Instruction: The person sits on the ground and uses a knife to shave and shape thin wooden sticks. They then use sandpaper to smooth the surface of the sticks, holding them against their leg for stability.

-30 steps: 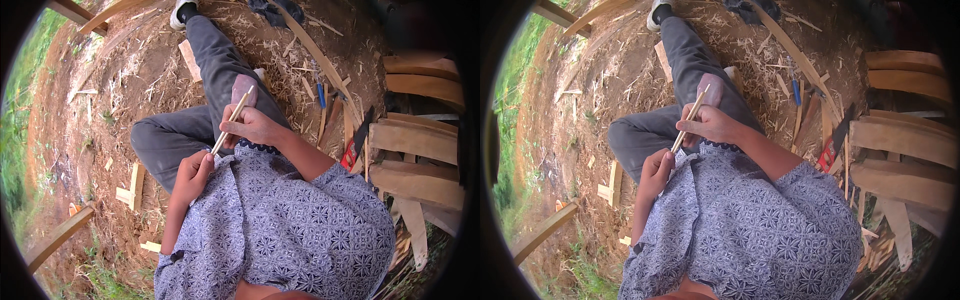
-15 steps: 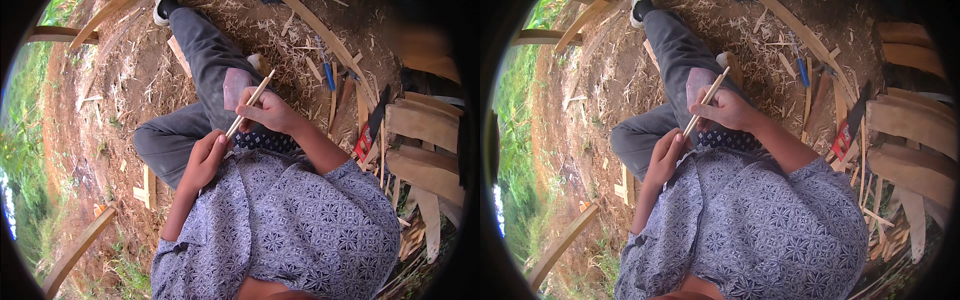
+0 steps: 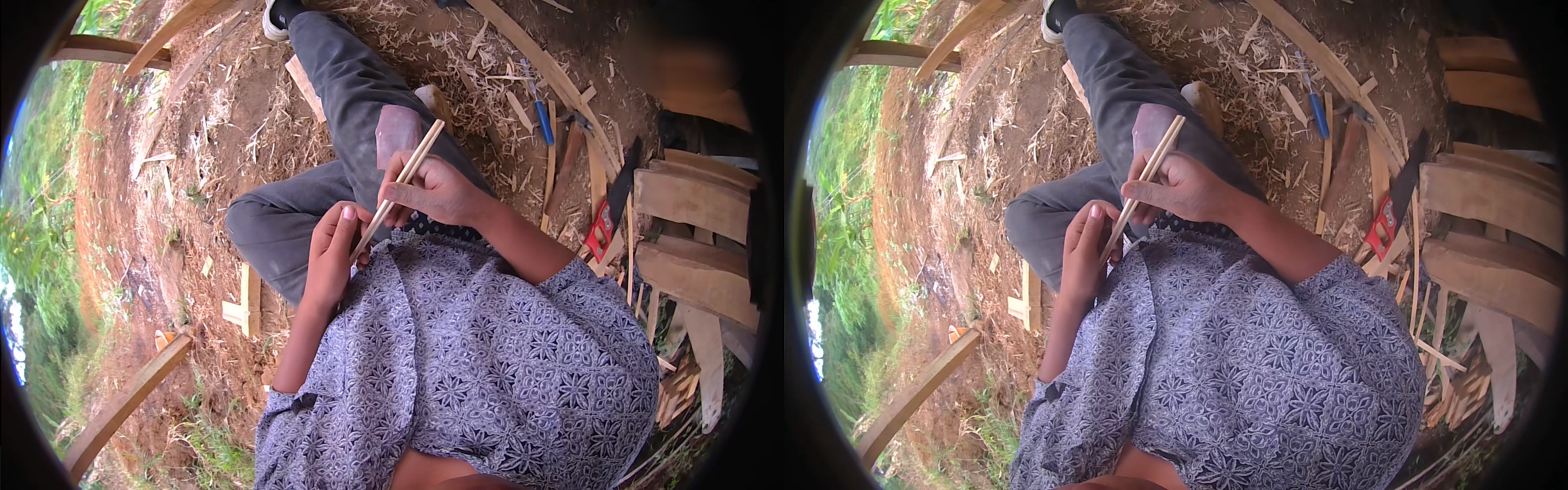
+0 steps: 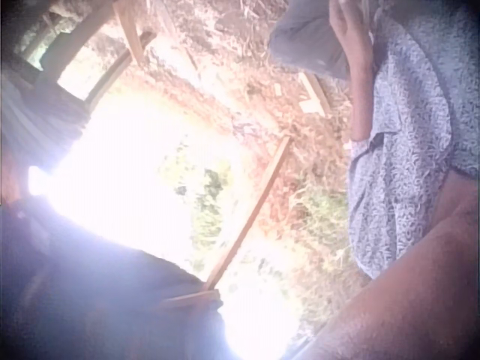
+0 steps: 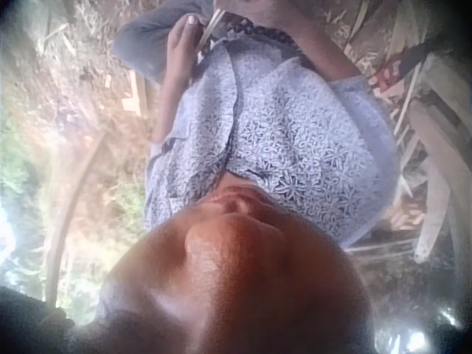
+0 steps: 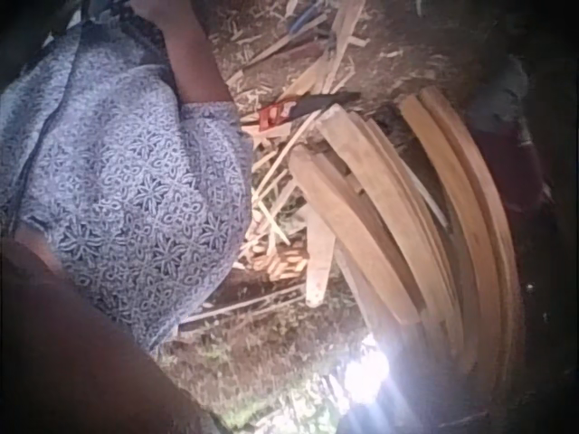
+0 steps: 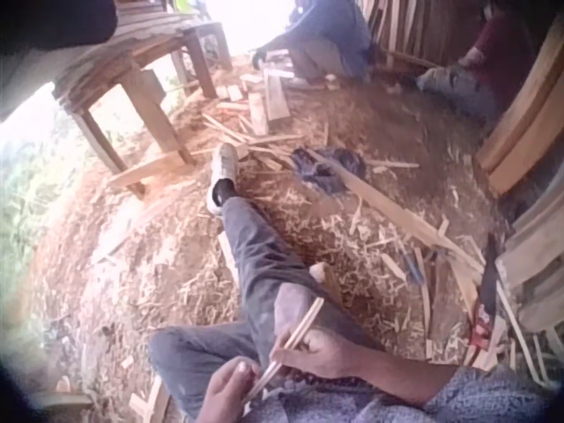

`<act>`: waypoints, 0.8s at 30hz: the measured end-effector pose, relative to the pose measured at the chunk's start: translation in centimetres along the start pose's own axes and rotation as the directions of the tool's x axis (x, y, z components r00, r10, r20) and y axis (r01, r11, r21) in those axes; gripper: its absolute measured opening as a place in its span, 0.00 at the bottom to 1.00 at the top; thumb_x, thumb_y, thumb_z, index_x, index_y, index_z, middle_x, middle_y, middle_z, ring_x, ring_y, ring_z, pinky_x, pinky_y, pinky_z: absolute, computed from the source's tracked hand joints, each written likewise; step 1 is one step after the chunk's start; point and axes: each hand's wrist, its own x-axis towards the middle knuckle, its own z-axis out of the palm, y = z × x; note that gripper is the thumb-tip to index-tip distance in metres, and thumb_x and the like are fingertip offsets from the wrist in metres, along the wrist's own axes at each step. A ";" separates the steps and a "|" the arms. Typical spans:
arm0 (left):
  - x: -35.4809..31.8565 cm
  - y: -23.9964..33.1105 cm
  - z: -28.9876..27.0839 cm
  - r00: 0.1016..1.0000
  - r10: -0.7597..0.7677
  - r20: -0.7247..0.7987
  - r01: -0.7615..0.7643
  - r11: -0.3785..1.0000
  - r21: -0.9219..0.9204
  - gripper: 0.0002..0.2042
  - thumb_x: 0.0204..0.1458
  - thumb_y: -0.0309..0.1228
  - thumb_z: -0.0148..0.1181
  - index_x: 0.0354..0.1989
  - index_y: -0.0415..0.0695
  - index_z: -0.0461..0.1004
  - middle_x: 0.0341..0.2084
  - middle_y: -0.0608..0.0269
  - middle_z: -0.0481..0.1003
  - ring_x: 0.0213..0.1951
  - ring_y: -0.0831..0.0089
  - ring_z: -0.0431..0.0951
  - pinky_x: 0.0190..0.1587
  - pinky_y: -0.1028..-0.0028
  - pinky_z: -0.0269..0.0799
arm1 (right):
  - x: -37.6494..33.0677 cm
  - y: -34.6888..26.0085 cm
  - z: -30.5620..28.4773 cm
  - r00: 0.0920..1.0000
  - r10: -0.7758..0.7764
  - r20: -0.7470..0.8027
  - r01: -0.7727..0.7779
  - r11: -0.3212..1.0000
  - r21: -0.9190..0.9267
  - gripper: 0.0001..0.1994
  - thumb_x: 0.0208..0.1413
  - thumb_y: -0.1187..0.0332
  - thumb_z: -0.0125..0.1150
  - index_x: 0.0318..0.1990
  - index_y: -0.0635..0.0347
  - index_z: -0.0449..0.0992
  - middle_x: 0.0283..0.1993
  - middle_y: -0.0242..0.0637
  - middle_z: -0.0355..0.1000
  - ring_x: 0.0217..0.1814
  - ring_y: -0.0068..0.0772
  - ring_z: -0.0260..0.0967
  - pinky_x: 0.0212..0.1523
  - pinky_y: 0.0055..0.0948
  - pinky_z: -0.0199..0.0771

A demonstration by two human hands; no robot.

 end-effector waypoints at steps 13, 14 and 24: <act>-1.6 -2.8 -0.3 0.976 0.216 0.020 -0.217 0.973 0.084 0.10 0.65 0.34 0.59 0.33 0.42 0.70 0.21 0.72 0.73 0.23 0.88 0.69 0.26 0.84 0.62 | -1.2 0.8 2.1 0.999 0.027 -0.023 -0.029 0.995 -0.100 0.09 0.67 0.66 0.59 0.41 0.64 0.71 0.36 0.37 0.77 0.33 0.23 0.79 0.36 0.23 0.83; -1.7 -2.8 -0.4 0.975 0.222 0.023 -0.223 0.971 0.092 0.10 0.65 0.33 0.60 0.33 0.41 0.70 0.20 0.73 0.73 0.24 0.88 0.69 0.27 0.84 0.62 | -1.4 0.8 1.8 1.000 0.018 -0.022 -0.020 0.993 -0.116 0.09 0.67 0.67 0.59 0.42 0.65 0.71 0.36 0.37 0.77 0.33 0.24 0.79 0.35 0.23 0.83; -2.3 -2.3 -0.9 0.957 0.268 0.113 -0.281 0.952 0.120 0.11 0.63 0.32 0.62 0.31 0.41 0.71 0.19 0.75 0.70 0.23 0.90 0.65 0.25 0.83 0.58 | -4.5 -4.5 0.7 0.957 -0.068 -0.283 -0.037 0.937 -0.348 0.12 0.67 0.65 0.58 0.45 0.69 0.74 0.36 0.41 0.78 0.34 0.27 0.80 0.34 0.22 0.83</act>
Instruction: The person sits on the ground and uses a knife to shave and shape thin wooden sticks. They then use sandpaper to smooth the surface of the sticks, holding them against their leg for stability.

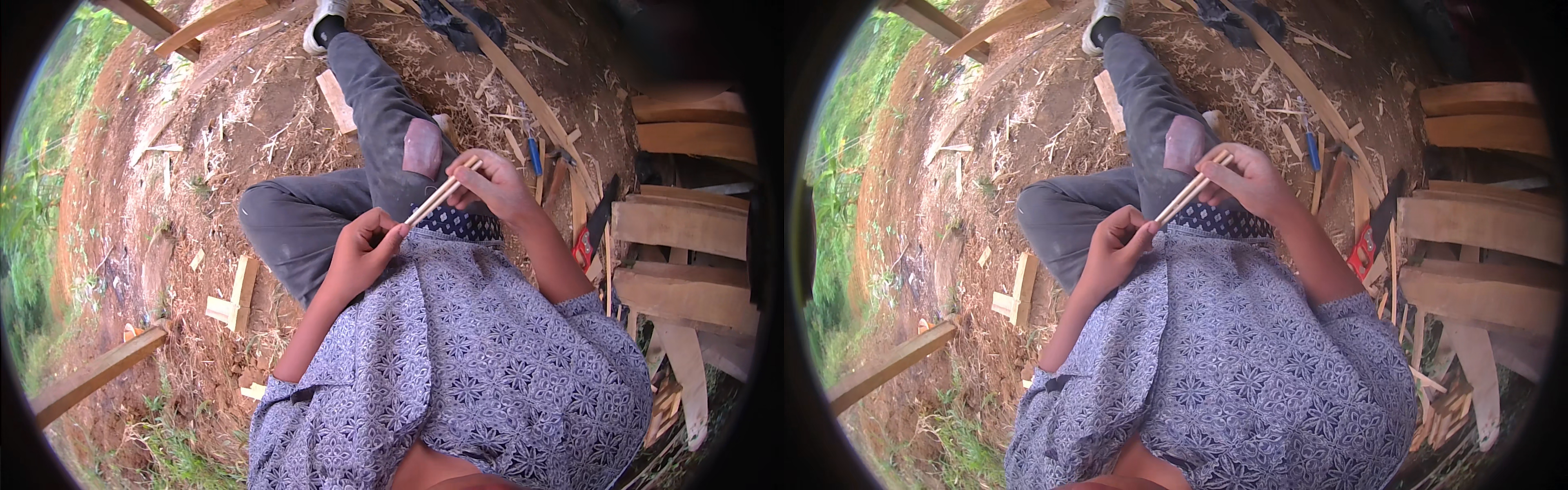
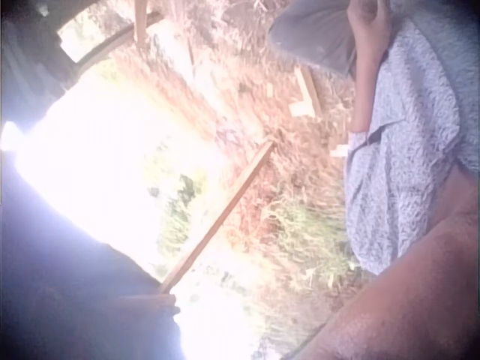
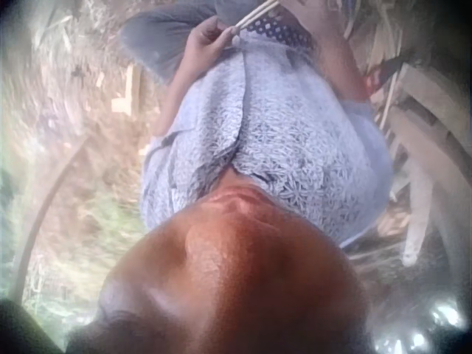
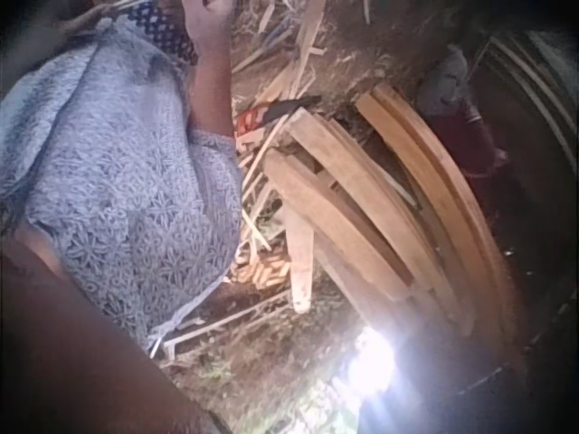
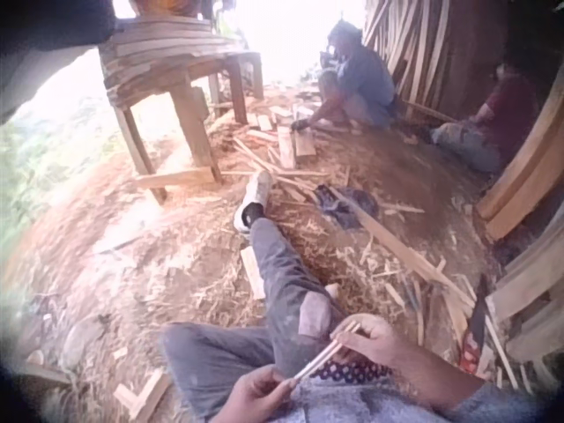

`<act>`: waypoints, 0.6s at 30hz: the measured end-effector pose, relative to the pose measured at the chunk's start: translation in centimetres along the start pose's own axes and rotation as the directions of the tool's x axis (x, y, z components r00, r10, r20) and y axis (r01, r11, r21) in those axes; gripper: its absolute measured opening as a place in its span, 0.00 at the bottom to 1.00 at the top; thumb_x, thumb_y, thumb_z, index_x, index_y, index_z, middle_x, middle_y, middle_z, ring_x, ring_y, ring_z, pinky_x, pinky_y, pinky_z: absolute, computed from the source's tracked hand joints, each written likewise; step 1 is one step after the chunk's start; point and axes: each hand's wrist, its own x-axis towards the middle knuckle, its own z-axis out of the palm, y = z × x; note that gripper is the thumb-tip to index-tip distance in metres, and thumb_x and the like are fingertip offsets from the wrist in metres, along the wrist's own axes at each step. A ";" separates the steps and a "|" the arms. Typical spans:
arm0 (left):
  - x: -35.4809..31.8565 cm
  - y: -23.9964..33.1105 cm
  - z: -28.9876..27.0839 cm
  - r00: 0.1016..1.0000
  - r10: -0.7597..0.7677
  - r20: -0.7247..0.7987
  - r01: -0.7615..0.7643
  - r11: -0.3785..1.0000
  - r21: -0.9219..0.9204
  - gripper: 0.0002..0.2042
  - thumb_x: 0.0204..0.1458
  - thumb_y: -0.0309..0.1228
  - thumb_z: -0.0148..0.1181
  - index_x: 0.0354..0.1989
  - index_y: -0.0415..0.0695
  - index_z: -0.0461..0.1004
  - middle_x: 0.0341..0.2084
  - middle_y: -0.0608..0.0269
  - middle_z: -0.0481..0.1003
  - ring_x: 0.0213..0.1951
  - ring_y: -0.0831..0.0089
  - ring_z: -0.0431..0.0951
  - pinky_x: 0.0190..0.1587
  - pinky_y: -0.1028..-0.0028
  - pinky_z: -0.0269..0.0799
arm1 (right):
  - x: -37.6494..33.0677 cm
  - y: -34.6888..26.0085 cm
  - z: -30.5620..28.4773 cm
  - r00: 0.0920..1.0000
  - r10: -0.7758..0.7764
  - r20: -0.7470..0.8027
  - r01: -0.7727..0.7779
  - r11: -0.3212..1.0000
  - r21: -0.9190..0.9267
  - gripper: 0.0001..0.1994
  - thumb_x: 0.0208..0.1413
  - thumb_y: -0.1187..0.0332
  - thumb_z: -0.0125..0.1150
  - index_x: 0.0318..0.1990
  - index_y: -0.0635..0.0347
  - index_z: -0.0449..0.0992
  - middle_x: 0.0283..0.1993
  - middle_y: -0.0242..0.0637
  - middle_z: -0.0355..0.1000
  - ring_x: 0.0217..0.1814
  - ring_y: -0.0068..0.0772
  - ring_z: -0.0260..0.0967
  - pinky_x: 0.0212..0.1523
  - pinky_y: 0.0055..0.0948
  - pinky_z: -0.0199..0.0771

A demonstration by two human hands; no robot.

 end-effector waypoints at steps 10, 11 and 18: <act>0.3 -0.5 -1.8 0.994 -0.016 0.111 0.002 0.993 0.122 0.09 0.63 0.31 0.61 0.34 0.38 0.72 0.22 0.72 0.71 0.27 0.86 0.66 0.30 0.79 0.63 | -0.9 0.9 0.2 0.993 0.114 0.026 -0.110 0.987 -0.113 0.12 0.69 0.64 0.55 0.45 0.67 0.74 0.33 0.37 0.75 0.30 0.26 0.78 0.31 0.24 0.82; 0.3 -0.7 -1.9 0.995 -0.015 0.100 -0.001 0.988 0.153 0.10 0.63 0.32 0.61 0.34 0.38 0.73 0.22 0.71 0.71 0.27 0.85 0.66 0.30 0.78 0.64 | -0.8 1.2 0.2 0.994 0.107 0.038 -0.101 0.986 -0.133 0.12 0.69 0.64 0.55 0.44 0.66 0.74 0.32 0.36 0.75 0.30 0.26 0.77 0.31 0.24 0.82; 0.0 1.2 -2.5 0.987 -0.067 0.146 0.012 0.936 0.351 0.11 0.66 0.34 0.55 0.40 0.37 0.76 0.29 0.71 0.75 0.34 0.85 0.70 0.38 0.78 0.68 | -0.5 1.1 0.3 0.989 0.116 0.093 -0.113 0.993 -0.043 0.14 0.69 0.61 0.54 0.42 0.65 0.73 0.31 0.35 0.75 0.30 0.24 0.76 0.32 0.24 0.81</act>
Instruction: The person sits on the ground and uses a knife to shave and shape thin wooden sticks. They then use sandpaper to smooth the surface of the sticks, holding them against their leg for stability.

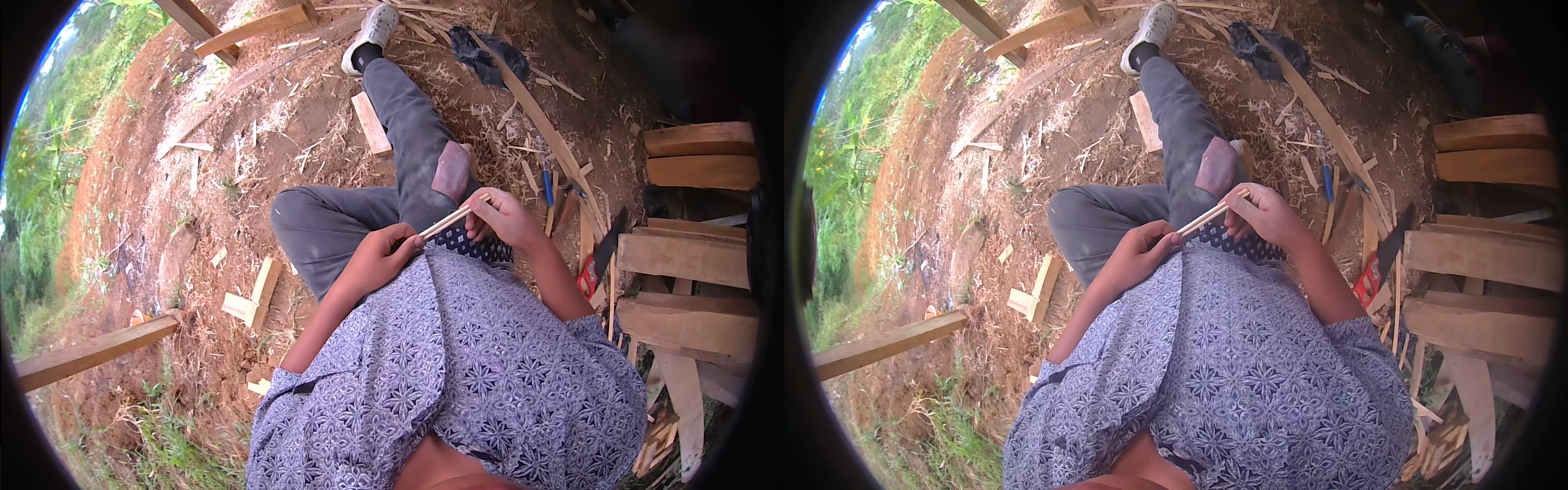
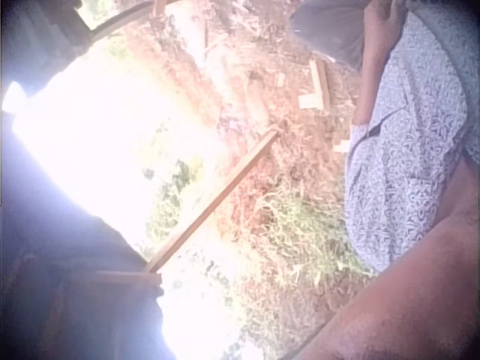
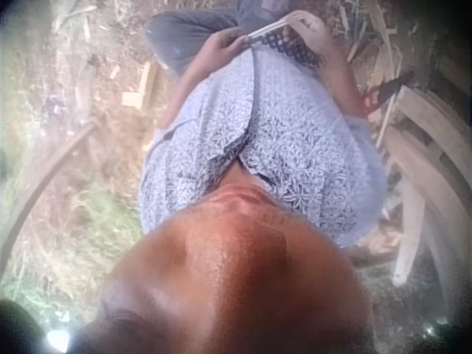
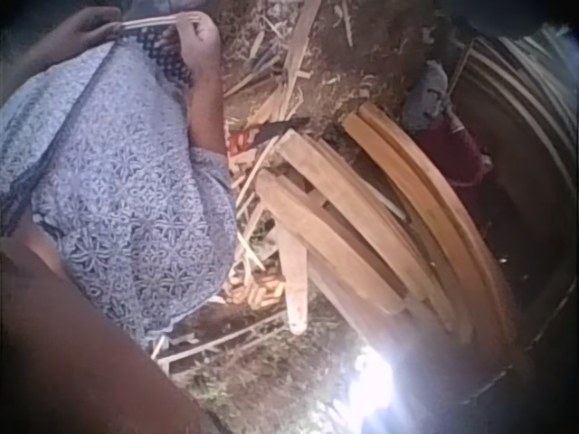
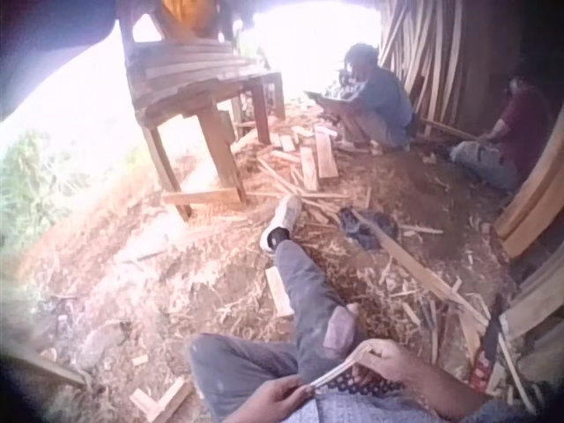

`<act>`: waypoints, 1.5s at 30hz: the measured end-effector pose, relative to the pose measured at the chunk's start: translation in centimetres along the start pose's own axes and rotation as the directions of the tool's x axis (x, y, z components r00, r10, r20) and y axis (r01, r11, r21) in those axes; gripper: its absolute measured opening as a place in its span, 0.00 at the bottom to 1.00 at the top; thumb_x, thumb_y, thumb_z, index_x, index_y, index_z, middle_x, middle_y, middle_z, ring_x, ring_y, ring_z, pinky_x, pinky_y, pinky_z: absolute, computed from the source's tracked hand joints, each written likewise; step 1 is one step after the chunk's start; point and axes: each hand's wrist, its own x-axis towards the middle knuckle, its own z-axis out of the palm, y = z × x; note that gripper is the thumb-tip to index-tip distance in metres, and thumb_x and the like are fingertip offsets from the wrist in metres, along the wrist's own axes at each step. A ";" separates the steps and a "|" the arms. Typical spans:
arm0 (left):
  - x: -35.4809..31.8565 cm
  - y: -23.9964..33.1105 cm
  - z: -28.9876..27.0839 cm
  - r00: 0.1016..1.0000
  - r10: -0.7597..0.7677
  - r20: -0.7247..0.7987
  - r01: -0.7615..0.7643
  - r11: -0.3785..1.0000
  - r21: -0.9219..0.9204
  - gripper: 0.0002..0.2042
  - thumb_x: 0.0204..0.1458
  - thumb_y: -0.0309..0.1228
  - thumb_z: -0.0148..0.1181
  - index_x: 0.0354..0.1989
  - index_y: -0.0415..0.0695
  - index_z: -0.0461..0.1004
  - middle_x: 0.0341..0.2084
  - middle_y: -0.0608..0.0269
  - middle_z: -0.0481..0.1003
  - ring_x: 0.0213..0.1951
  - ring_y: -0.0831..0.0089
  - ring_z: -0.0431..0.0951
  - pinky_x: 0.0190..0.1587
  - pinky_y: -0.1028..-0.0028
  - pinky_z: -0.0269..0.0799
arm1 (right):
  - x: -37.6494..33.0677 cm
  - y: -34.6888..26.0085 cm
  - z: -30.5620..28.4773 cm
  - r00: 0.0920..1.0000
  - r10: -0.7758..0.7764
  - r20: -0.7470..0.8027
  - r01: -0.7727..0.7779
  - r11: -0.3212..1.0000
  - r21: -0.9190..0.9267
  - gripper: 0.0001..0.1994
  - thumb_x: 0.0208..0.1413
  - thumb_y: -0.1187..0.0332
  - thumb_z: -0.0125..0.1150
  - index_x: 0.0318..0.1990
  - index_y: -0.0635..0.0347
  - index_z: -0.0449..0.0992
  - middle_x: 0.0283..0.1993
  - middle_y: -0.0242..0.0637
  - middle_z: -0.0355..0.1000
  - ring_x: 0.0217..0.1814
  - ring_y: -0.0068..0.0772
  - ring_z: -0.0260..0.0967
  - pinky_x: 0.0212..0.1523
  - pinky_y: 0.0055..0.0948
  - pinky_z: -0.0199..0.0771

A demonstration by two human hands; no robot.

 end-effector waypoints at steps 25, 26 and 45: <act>2.1 1.3 -1.0 0.994 0.048 -0.096 -0.042 0.997 0.065 0.11 0.66 0.33 0.54 0.39 0.36 0.77 0.25 0.68 0.74 0.29 0.84 0.69 0.32 0.77 0.65 | 3.0 -1.5 -0.9 0.998 -0.056 -0.043 0.056 0.998 0.006 0.13 0.66 0.59 0.61 0.37 0.61 0.76 0.31 0.29 0.74 0.31 0.17 0.73 0.32 0.19 0.78; 2.2 1.1 -1.1 0.994 0.039 -0.099 -0.034 0.998 0.052 0.11 0.66 0.32 0.55 0.38 0.36 0.77 0.25 0.69 0.74 0.29 0.84 0.69 0.32 0.77 0.65 | 3.3 -1.4 -1.1 0.997 -0.065 -0.035 0.065 0.998 0.000 0.13 0.66 0.59 0.61 0.38 0.62 0.77 0.31 0.28 0.74 0.31 0.17 0.73 0.32 0.19 0.78; 0.6 -3.2 -4.3 0.823 0.022 -0.568 -0.163 0.966 -0.200 0.09 0.66 0.30 0.56 0.47 0.39 0.79 0.29 0.73 0.72 0.31 0.84 0.68 0.35 0.80 0.65 | 2.7 -0.6 -5.2 0.973 -0.182 -0.140 0.224 0.886 0.405 0.02 0.63 0.74 0.56 0.38 0.60 0.70 0.35 0.40 0.78 0.37 0.28 0.79 0.42 0.30 0.83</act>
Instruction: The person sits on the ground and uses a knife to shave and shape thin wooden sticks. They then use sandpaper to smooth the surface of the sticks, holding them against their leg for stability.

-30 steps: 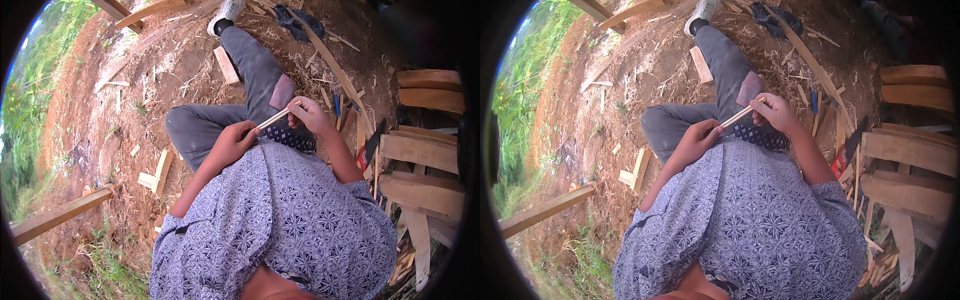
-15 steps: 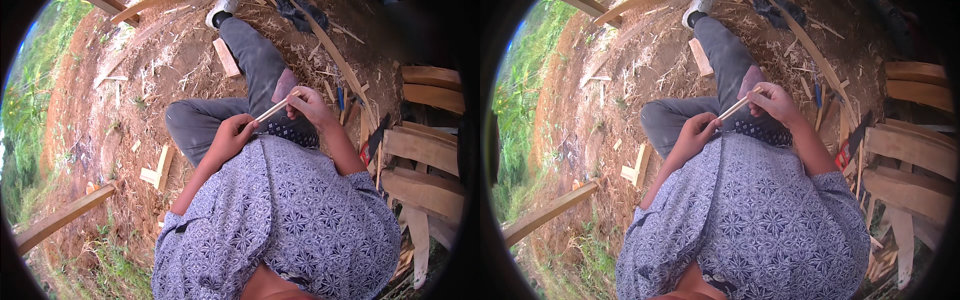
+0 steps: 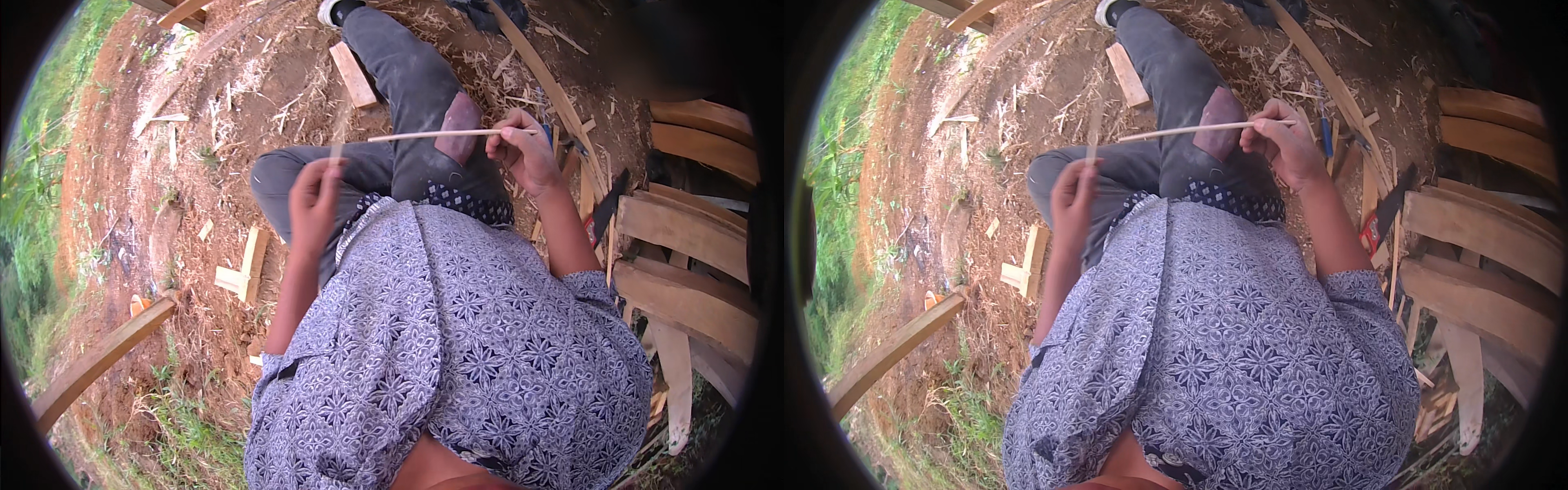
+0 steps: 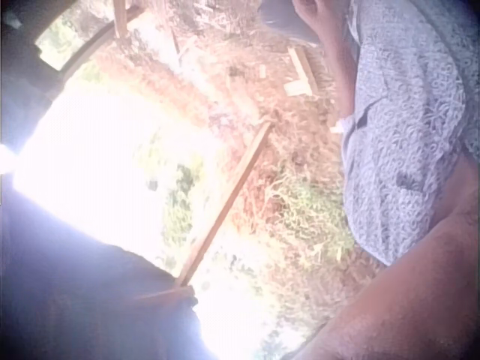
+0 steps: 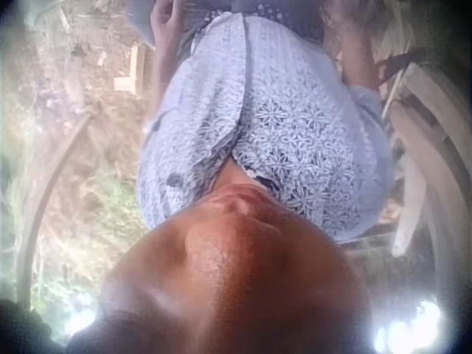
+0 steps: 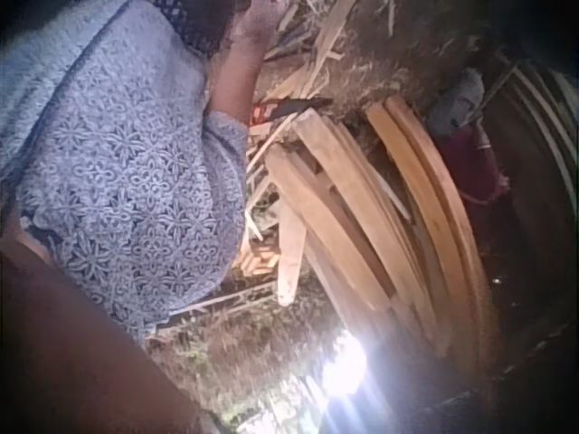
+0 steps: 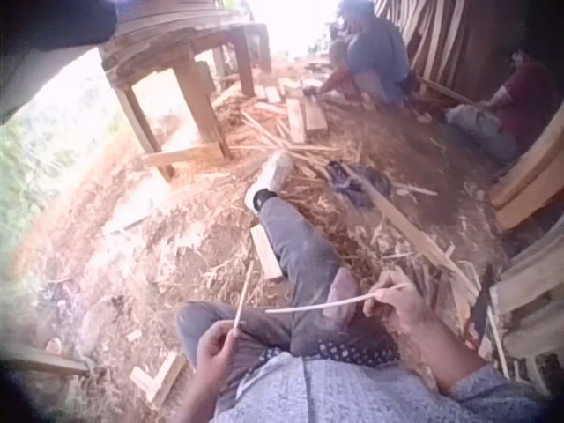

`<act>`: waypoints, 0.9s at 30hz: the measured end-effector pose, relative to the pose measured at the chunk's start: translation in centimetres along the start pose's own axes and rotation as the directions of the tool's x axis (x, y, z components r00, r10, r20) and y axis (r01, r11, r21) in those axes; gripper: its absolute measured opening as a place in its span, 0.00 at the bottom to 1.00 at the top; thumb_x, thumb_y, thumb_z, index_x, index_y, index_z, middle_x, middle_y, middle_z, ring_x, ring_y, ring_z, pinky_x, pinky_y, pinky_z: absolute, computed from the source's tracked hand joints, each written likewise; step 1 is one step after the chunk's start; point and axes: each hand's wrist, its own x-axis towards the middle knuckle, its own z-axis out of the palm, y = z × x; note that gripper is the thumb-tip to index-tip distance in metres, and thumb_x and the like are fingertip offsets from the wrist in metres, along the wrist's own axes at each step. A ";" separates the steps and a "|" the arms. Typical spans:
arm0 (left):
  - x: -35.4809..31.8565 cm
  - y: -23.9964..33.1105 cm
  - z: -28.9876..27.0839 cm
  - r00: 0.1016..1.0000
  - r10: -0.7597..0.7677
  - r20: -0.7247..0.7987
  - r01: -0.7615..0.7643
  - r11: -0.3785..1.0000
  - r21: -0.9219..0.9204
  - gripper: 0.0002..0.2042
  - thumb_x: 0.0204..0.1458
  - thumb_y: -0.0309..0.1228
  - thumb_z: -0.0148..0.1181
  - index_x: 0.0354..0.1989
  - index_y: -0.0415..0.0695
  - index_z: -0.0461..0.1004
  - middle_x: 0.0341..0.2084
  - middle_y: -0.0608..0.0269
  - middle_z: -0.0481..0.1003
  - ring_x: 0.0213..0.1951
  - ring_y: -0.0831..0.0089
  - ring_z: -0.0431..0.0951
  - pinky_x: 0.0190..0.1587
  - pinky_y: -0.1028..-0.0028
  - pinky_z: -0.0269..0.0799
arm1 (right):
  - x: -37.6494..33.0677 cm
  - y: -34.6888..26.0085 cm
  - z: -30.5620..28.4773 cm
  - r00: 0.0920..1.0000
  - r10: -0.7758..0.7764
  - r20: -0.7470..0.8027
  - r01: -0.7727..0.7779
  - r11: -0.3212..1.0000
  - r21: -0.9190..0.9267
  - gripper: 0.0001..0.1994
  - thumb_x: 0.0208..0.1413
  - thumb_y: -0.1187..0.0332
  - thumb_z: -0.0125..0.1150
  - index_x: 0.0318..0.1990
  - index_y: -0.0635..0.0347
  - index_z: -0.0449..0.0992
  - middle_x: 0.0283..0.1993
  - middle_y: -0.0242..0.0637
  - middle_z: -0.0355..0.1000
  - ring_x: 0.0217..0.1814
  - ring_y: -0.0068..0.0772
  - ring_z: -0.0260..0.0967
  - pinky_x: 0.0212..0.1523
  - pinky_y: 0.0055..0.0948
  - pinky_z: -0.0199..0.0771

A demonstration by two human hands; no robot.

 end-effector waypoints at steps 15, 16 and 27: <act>-22.7 -13.2 -10.6 0.749 -0.401 -0.528 0.662 0.410 0.627 0.12 0.55 0.36 0.61 0.40 0.40 0.75 0.25 0.54 0.78 0.29 0.59 0.79 0.35 0.61 0.73 | -2.4 2.9 -3.7 0.969 0.197 -0.146 -0.233 0.926 -0.298 0.06 0.64 0.69 0.58 0.45 0.59 0.71 0.35 0.31 0.74 0.35 0.20 0.71 0.40 0.22 0.73; -23.4 -13.2 -10.0 0.727 -0.433 -0.533 0.681 0.355 0.641 0.12 0.54 0.37 0.62 0.39 0.41 0.76 0.26 0.52 0.79 0.31 0.56 0.81 0.36 0.59 0.74 | -2.2 3.0 -3.8 0.970 0.203 -0.136 -0.235 0.925 -0.297 0.07 0.64 0.69 0.57 0.46 0.59 0.71 0.33 0.29 0.72 0.33 0.19 0.69 0.39 0.22 0.71; -11.0 -4.5 -7.8 0.947 -0.038 -0.319 0.299 0.467 0.832 0.11 0.58 0.41 0.64 0.36 0.46 0.76 0.25 0.56 0.76 0.29 0.52 0.78 0.33 0.57 0.72 | -1.5 3.7 -3.8 0.974 0.135 -0.180 -0.215 0.798 -0.563 0.10 0.68 0.62 0.56 0.47 0.58 0.72 0.29 0.23 0.66 0.30 0.13 0.63 0.33 0.18 0.66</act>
